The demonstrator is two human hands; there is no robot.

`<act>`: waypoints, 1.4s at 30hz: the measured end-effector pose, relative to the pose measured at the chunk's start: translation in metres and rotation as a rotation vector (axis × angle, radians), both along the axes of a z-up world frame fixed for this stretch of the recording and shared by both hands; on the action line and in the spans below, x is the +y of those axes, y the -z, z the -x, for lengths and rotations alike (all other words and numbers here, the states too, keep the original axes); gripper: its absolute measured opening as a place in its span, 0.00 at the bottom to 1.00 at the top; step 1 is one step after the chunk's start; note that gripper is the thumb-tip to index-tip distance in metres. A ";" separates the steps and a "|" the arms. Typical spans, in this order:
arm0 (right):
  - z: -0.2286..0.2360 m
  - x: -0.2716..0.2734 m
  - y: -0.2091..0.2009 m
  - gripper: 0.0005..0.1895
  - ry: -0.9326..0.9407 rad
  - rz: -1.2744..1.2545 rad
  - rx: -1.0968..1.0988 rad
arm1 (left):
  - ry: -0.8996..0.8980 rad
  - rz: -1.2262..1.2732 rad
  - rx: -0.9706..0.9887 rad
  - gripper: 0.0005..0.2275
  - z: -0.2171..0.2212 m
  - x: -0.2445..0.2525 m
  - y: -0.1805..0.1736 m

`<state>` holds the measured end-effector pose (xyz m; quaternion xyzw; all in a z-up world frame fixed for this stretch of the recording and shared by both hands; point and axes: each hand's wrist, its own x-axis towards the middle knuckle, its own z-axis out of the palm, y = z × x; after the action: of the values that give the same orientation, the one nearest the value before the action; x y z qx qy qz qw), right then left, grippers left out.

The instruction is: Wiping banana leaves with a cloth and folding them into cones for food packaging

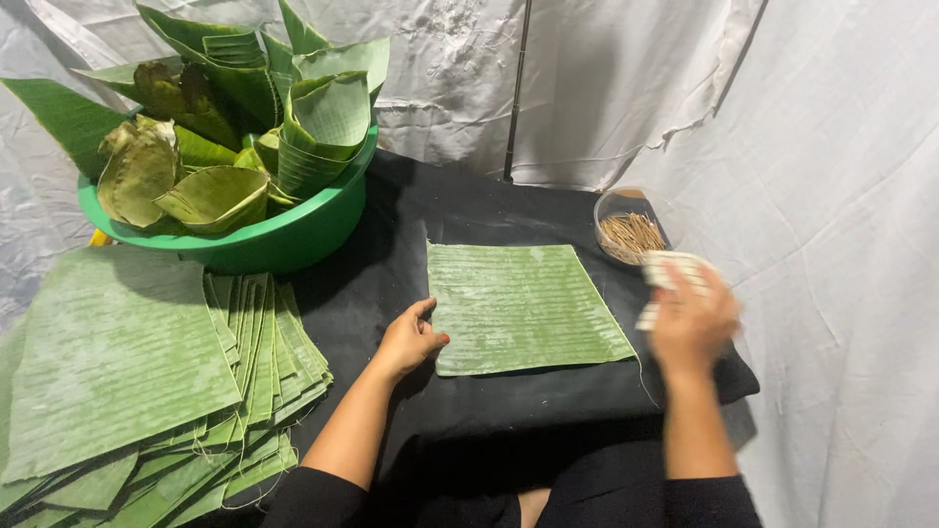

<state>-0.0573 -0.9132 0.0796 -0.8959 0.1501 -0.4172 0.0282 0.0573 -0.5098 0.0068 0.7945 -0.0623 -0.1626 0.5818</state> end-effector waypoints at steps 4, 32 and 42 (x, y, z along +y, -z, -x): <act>-0.033 0.118 0.014 0.09 -0.192 -0.017 0.049 | 0.030 -0.130 -0.011 0.36 -0.006 0.001 0.004; -0.016 0.042 0.062 0.20 0.062 -0.075 0.683 | 0.022 -0.052 0.065 0.28 -0.005 -0.005 -0.009; -0.071 0.169 0.038 0.27 -0.444 -0.178 0.902 | 0.095 -0.074 0.055 0.41 0.003 -0.003 -0.036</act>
<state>0.0136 -0.7442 0.0414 -0.9913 -0.0116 0.0417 0.1246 0.0541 -0.5132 0.0424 0.8070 -0.0777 -0.2139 0.5450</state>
